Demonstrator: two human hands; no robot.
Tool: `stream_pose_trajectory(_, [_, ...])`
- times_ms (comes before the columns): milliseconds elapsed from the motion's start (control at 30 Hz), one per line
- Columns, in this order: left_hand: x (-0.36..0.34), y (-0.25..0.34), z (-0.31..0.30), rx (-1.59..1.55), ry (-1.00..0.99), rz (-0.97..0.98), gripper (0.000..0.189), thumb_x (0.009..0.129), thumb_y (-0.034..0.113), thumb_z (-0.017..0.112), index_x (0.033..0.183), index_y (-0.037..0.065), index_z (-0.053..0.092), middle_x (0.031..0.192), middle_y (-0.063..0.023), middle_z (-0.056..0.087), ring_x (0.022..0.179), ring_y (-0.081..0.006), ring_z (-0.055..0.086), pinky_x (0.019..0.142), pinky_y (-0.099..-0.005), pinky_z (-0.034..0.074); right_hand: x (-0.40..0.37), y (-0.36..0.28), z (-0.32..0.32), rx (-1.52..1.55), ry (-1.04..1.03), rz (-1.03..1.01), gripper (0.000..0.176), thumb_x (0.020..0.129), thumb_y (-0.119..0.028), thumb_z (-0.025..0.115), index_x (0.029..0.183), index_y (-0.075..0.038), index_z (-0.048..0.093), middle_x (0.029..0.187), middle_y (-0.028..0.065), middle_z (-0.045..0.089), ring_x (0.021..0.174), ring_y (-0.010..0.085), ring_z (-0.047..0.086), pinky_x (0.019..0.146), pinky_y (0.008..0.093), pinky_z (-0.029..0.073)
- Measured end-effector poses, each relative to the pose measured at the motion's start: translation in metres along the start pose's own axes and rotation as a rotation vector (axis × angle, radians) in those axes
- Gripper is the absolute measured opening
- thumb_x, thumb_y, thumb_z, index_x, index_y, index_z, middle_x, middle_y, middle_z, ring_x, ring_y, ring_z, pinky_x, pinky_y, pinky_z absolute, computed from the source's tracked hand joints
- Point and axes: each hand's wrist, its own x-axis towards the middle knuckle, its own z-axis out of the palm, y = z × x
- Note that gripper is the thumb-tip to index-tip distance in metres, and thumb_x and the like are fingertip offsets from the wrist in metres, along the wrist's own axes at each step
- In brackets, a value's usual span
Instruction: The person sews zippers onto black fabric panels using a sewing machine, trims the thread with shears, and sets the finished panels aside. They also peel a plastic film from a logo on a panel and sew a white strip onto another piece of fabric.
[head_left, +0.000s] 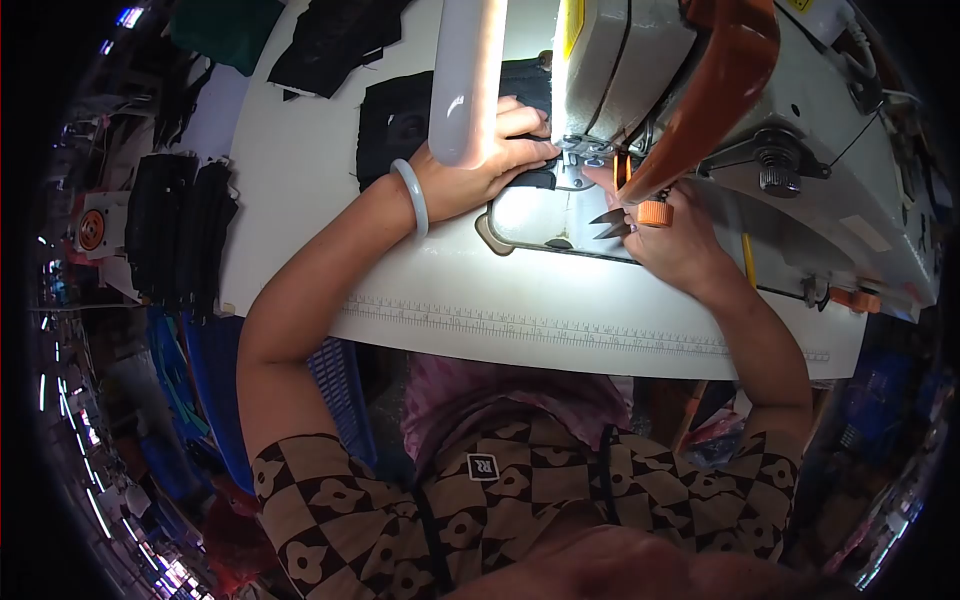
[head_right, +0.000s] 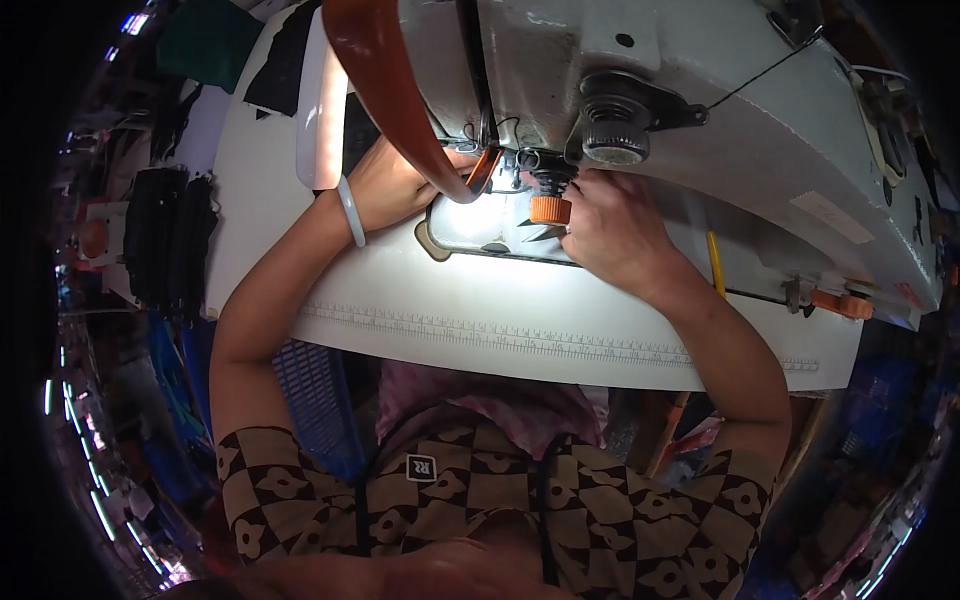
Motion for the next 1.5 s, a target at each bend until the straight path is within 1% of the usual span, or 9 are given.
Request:
stream_pose_trajectory(200, [0.001, 0.01, -0.008, 0.0, -0.032, -0.038, 0.019, 0.086, 0.012, 0.071, 0.104, 0.006, 0.075, 0.1, -0.006, 0.067, 0.097, -0.0242, 0.063, 0.085, -0.0362, 0.053, -0.001, 0.002, 0.002, -0.033, 0.052, -0.042, 0.063, 0.084, 0.004, 0.063, 0.141, -0.023, 0.061, 0.111, 0.0143, 0.068, 0.099, 0.0312, 0.066, 0.093, 0.0406, 0.052])
stream_pose_trajectory(300, [-0.001, 0.019, -0.015, 0.045, -0.122, -0.106, 0.017, 0.089, 0.013, 0.07, 0.103, 0.005, 0.074, 0.099, -0.0069, 0.065, 0.097, -0.0246, 0.063, 0.085, -0.0363, 0.053, -0.001, 0.001, -0.001, 0.025, 0.05, -0.094, 0.07, 0.075, 0.011, 0.063, 0.136, -0.021, 0.064, 0.116, 0.0133, 0.069, 0.103, 0.031, 0.066, 0.092, 0.0406, 0.053])
stream_pose_trajectory(433, [-0.013, 0.018, -0.005, 0.03, -0.024, 0.044, 0.017, 0.092, 0.015, 0.067, 0.105, 0.004, 0.071, 0.099, -0.0084, 0.063, 0.095, -0.0258, 0.063, 0.083, -0.0379, 0.053, 0.005, -0.007, -0.01, 0.014, 0.052, -0.17, 0.075, 0.066, 0.015, 0.061, 0.132, -0.021, 0.067, 0.116, 0.0104, 0.069, 0.103, 0.0315, 0.066, 0.093, 0.0415, 0.052])
stream_pose_trajectory(700, [-0.018, 0.026, 0.008, -0.072, 0.06, -0.032, 0.021, 0.093, 0.014, 0.066, 0.111, 0.003, 0.068, 0.112, -0.0103, 0.061, 0.1, -0.0313, 0.062, 0.084, -0.041, 0.052, 0.005, -0.012, -0.012, -0.04, 0.103, -0.177, 0.072, 0.065, 0.016, 0.06, 0.126, -0.021, 0.071, 0.116, 0.0076, 0.07, 0.103, 0.0307, 0.066, 0.091, 0.0423, 0.054])
stream_pose_trajectory(800, [-0.017, 0.043, 0.01, 0.005, 0.054, -0.19, 0.022, 0.093, 0.014, 0.066, 0.112, 0.004, 0.068, 0.121, -0.0116, 0.061, 0.107, -0.033, 0.062, 0.091, -0.044, 0.05, 0.004, -0.013, -0.014, 0.003, 0.134, -0.229, 0.071, 0.066, 0.015, 0.061, 0.125, -0.022, 0.071, 0.116, 0.0077, 0.07, 0.102, 0.0307, 0.067, 0.09, 0.0422, 0.054])
stream_pose_trajectory(1000, [-0.034, 0.049, 0.001, -0.169, 0.08, -0.168, 0.035, 0.09, 0.024, 0.071, 0.119, 0.006, 0.067, 0.131, -0.0132, 0.059, 0.119, -0.0325, 0.059, 0.1, -0.0478, 0.046, 0.003, -0.011, -0.012, 0.019, 0.16, -0.242, 0.069, 0.067, 0.014, 0.062, 0.125, -0.023, 0.072, 0.114, 0.0073, 0.071, 0.1, 0.0314, 0.068, 0.089, 0.0422, 0.055])
stream_pose_trajectory(1067, [-0.044, 0.066, -0.009, -0.137, 0.066, -0.028, 0.044, 0.087, 0.031, 0.074, 0.122, 0.006, 0.066, 0.134, -0.014, 0.058, 0.125, -0.0325, 0.056, 0.104, -0.0491, 0.044, 0.002, -0.013, -0.013, 0.0, 0.16, -0.235, 0.069, 0.067, 0.014, 0.062, 0.124, -0.023, 0.072, 0.114, 0.0073, 0.071, 0.099, 0.0316, 0.068, 0.087, 0.0424, 0.055])
stream_pose_trajectory(1200, [-0.052, 0.087, -0.008, -0.162, -0.121, -0.147, 0.051, 0.086, 0.035, 0.076, 0.124, 0.004, 0.065, 0.138, -0.0156, 0.057, 0.131, -0.0356, 0.051, 0.111, -0.0548, 0.038, 0.003, -0.011, -0.013, -0.03, 0.142, -0.23, 0.066, 0.068, 0.014, 0.063, 0.123, -0.021, 0.072, 0.112, 0.007, 0.071, 0.098, 0.0319, 0.069, 0.083, 0.0423, 0.056])
stream_pose_trajectory(1500, [-0.03, 0.048, 0.001, -0.085, -0.078, -0.115, 0.053, 0.086, 0.043, 0.074, 0.121, 0.003, 0.066, 0.138, -0.0153, 0.057, 0.134, -0.0345, 0.049, 0.112, -0.0467, 0.04, -0.001, -0.017, -0.023, 0.108, 0.165, -0.454, 0.042, 0.066, 0.005, 0.072, 0.105, -0.008, 0.075, 0.094, 0.0036, 0.069, 0.081, 0.0255, 0.069, 0.068, 0.0378, 0.055])
